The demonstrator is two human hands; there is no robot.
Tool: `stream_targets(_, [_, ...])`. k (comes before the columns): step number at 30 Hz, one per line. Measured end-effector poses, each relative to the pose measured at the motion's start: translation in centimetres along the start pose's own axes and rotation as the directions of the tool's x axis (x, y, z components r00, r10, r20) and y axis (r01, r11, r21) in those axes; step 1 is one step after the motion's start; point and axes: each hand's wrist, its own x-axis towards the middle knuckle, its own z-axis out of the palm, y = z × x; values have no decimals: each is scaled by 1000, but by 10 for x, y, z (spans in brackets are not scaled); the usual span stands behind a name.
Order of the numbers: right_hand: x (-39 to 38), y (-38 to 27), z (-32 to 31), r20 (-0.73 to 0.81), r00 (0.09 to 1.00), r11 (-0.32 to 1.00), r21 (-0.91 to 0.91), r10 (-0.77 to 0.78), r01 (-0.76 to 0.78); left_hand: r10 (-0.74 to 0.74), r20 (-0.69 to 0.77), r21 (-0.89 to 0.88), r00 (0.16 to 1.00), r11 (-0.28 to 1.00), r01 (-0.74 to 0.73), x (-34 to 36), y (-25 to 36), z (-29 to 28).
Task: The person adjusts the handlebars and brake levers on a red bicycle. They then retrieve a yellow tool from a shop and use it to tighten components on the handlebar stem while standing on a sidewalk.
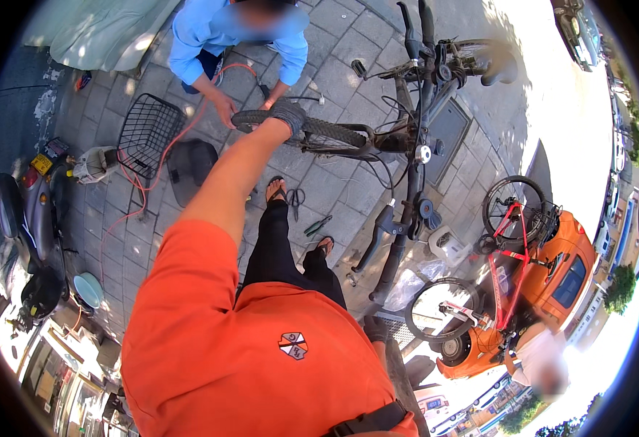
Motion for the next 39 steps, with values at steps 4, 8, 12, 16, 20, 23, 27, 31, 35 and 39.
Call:
stream_targets(4, [72,51,-15,-17,965,935,-252,-260,248,-293,-376,-246,879,946,210,-42,34,48])
stream_targets(8, [133,44,-34,93,894,839,-313,-439,445,-511,-126,-634,850,701,328,-135,82,97])
stream_targets(12, [165,-19,-56,156,908,868,-270,-388,417,-568,213,-825,795,331,457,-243,118,277])
stream_targets(16, [246,-23,-49,147,820,790,-221,-553,572,-810,374,-761,452,10,648,-427,210,420])
stream_targets(20, [288,-50,-55,331,851,913,127,-407,387,-825,537,-707,176,-326,627,-534,330,502])
stream_targets(23, [281,-42,-74,369,857,932,98,-359,348,-828,545,-677,132,-341,652,-589,453,558])
stream_targets(27, [293,-8,-76,391,843,902,-72,-368,427,-830,529,-723,176,-331,607,-579,557,572])
stream_targets(31, [314,38,-61,448,790,789,-250,-420,561,-767,640,-765,46,-630,131,-564,642,569])
stream_targets(35, [268,47,-51,454,706,572,-415,-544,707,-852,516,-839,88,-482,255,-554,611,521])
stream_targets(39, [252,46,-35,456,606,437,-427,-652,792,-850,524,-852,59,-522,48,-573,601,522])
